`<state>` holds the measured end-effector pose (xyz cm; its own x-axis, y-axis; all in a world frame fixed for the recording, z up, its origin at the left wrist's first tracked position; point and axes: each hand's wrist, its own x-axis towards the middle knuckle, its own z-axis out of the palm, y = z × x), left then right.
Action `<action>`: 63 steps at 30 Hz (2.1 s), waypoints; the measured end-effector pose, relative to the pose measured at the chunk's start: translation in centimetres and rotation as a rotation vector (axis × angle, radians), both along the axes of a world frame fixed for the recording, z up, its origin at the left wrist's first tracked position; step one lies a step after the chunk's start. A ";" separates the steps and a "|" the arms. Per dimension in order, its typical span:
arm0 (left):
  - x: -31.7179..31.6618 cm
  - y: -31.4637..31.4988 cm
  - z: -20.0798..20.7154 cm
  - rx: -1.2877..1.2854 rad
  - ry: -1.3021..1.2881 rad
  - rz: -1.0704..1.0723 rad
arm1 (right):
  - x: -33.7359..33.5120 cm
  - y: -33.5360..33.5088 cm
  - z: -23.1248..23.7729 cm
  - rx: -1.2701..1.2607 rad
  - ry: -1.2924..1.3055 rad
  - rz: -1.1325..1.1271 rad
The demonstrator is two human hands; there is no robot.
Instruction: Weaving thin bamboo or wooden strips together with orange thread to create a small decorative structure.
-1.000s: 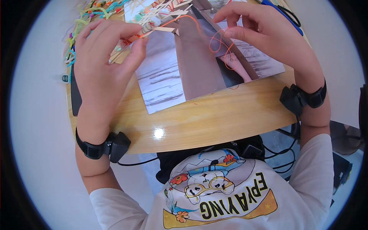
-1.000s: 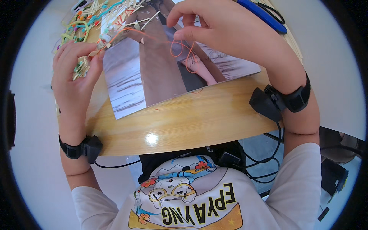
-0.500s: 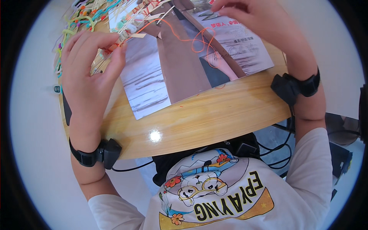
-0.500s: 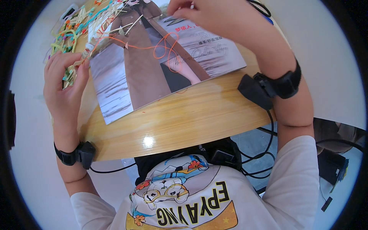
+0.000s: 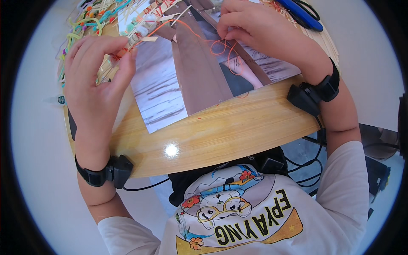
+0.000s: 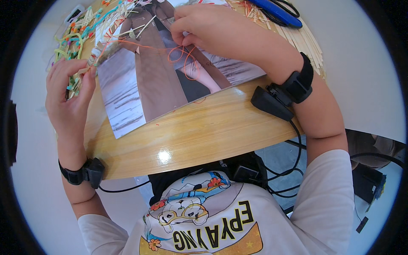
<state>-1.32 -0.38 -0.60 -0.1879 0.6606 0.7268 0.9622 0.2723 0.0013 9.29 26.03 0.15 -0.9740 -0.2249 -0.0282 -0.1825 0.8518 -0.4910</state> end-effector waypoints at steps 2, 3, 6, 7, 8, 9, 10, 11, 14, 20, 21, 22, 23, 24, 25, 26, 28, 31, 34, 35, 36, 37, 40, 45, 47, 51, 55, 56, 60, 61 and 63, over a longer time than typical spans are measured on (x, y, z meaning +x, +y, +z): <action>0.0 0.0 0.0 -0.005 -0.010 0.003 | 0.0 -0.1 0.1 0.094 0.044 0.009; -0.1 0.0 0.0 -0.010 -0.019 0.006 | 0.3 -0.4 0.4 0.095 0.045 0.009; -0.1 -0.2 0.1 0.000 -0.010 0.007 | 0.7 -1.0 1.1 -0.085 0.198 -0.066; -0.1 -0.2 0.2 0.000 -0.007 0.005 | 0.4 -0.6 1.1 -0.117 0.134 -0.125; 0.0 -0.3 0.2 -0.010 -0.014 0.010 | 0.2 -0.4 1.2 -0.150 0.070 -0.183; 0.0 -0.3 0.3 -0.021 -0.020 0.015 | 0.3 -0.4 1.3 -0.150 0.073 -0.185; 0.0 -0.3 0.2 -0.020 -0.018 0.013 | 0.4 -0.3 1.5 -0.201 0.059 -0.199; -0.1 -0.3 0.1 -0.019 -0.015 0.013 | 0.5 -0.2 1.6 -0.253 0.045 -0.213; 0.0 -0.1 0.3 -0.020 -0.013 0.008 | 0.3 0.9 2.3 -0.475 -0.078 -0.319; 0.0 -0.3 0.0 -0.020 -0.014 0.007 | -0.1 1.8 1.3 -0.807 -0.182 -0.235; 0.0 -0.3 0.0 -0.014 -0.012 0.005 | 0.0 1.5 1.4 -0.820 -0.216 -0.243; 0.0 -0.2 0.0 -0.014 -0.012 0.006 | 0.1 1.5 1.5 -0.819 -0.216 -0.243; 0.0 -0.2 0.0 -0.012 -0.013 0.004 | 0.1 1.5 1.5 -0.846 -0.236 -0.207; 0.0 -0.2 -0.1 -0.011 -0.013 0.003 | 0.1 1.5 1.4 -0.873 -0.257 -0.171; -0.1 -0.2 -0.1 -0.010 -0.014 0.003 | 0.2 1.6 1.4 -0.873 -0.257 -0.172; -0.1 -0.1 -0.1 -0.007 -0.013 -0.001 | 0.2 1.6 1.3 -0.888 -0.262 -0.168; -0.1 -0.1 -0.1 -0.004 -0.013 -0.005 | 0.1 1.6 1.2 -0.903 -0.267 -0.165; -0.2 -0.2 -0.1 -0.019 -0.027 -0.018 | 0.1 1.6 1.1 -0.873 -0.252 -0.146; -0.2 -0.2 0.0 -0.027 -0.022 -0.020 | 0.1 1.7 1.2 -0.824 -0.222 -0.146; -0.2 -0.2 0.0 -0.025 -0.025 -0.018 | 0.0 1.7 1.2 -0.848 -0.245 -0.143; -0.1 -0.2 0.0 -0.023 -0.028 -0.017 | 0.0 1.7 1.2 -0.873 -0.269 -0.140; -0.1 -0.2 -0.1 -0.023 -0.029 -0.017 | 0.0 1.5 1.3 -0.873 -0.269 -0.140; -0.1 -0.1 -0.1 -0.021 -0.034 -0.016 | -0.1 1.0 1.4 -0.795 -0.313 -0.276; -0.2 0.0 -0.2 -0.006 -0.028 -0.015 | -0.2 0.8 1.2 -0.757 -0.307 -0.279; -0.1 -0.1 -0.1 -0.016 -0.034 -0.011 | -0.1 1.0 1.4 -0.741 -0.258 -0.266; 0.0 -0.2 0.0 -0.021 -0.038 -0.005 | 0.1 1.6 1.7 -0.516 -0.064 -0.272; 0.2 -0.2 0.0 -0.010 -0.025 -0.005 | 0.5 2.6 2.7 -0.483 0.260 -0.457; 0.2 -0.2 -0.1 -0.014 -0.037 -0.005 | 0.5 2.7 2.9 -0.487 0.259 -0.454; 0.2 -0.2 -0.3 -0.021 -0.068 0.006 | 0.4 3.3 2.5 -0.836 0.470 -0.490; 0.2 -0.1 -0.5 -0.020 -0.064 0.005 | 0.5 3.8 2.6 -1.033 0.352 -0.417; 0.2 0.0 -0.8 -0.009 -0.045 -0.003 | 0.7 5.2 2.3 -1.226 0.233 -0.337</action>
